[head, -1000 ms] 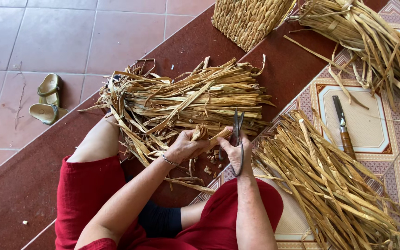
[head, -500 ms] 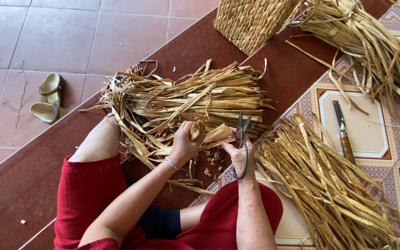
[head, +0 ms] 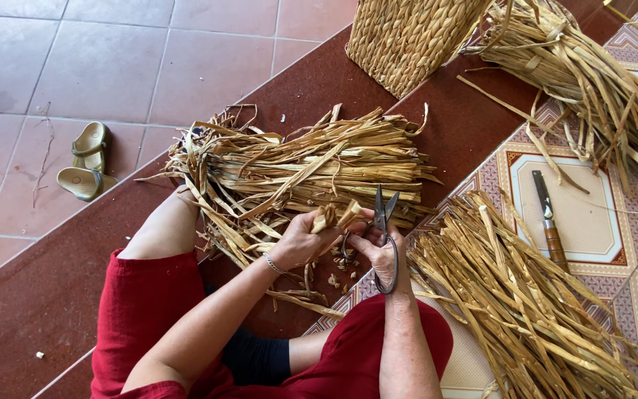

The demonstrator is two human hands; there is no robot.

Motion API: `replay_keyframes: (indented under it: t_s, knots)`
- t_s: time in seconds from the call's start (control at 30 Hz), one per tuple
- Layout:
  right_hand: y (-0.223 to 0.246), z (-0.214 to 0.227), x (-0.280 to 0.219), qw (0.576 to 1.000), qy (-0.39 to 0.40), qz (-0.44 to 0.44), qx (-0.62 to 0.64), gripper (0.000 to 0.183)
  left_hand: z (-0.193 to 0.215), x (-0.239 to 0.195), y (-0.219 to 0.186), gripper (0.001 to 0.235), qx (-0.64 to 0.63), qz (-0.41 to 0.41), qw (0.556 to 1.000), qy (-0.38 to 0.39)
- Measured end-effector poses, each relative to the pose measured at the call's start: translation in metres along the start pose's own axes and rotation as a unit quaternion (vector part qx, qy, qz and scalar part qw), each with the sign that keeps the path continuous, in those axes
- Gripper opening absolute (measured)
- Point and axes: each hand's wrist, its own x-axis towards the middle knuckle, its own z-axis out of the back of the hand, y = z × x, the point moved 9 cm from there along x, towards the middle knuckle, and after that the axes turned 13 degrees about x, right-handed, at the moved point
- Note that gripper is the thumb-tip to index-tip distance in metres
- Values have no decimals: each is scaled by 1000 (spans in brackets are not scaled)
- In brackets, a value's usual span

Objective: The person sits on the floor and uses a knife to split dried palm leaves into thinner strips. They hold a bundle of leaves, split individual strands with the knife, and place the finished strips into a pile.

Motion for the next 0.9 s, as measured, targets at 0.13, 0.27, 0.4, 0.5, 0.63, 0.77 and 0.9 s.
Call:
replay_keyframes:
  t_s: [0.13, 0.27, 0.4, 0.5, 0.63, 0.77, 0.9]
  knots:
    - [-20, 5, 1, 995, -43, -13, -94, 32, 11, -3, 16, 6, -3, 52, 998, 23]
    - [-25, 9, 2, 991, -59, 13, -121, 24, 23, -10, 3, 8, -42, 43, 998, -1]
    - [-20, 26, 2, 989, -89, 51, -104, 18, 63, -26, -31, 10, -49, 2, 998, -46]
    - [-18, 35, 1, 991, -99, 71, -55, 22, 103, -45, -61, 12, -93, -30, 991, -86]
    - [-12, 40, 5, 987, -132, 72, -51, 23, 169, -78, -85, 7, -165, -23, 963, -214]
    - [-2, 34, 3, 983, -160, 44, -84, 25, 205, -99, -103, 5, -208, -81, 943, -247]
    - [25, -10, 39, 976, -156, 84, -126, 16, 205, -102, -90, 16, -192, -45, 949, -247]
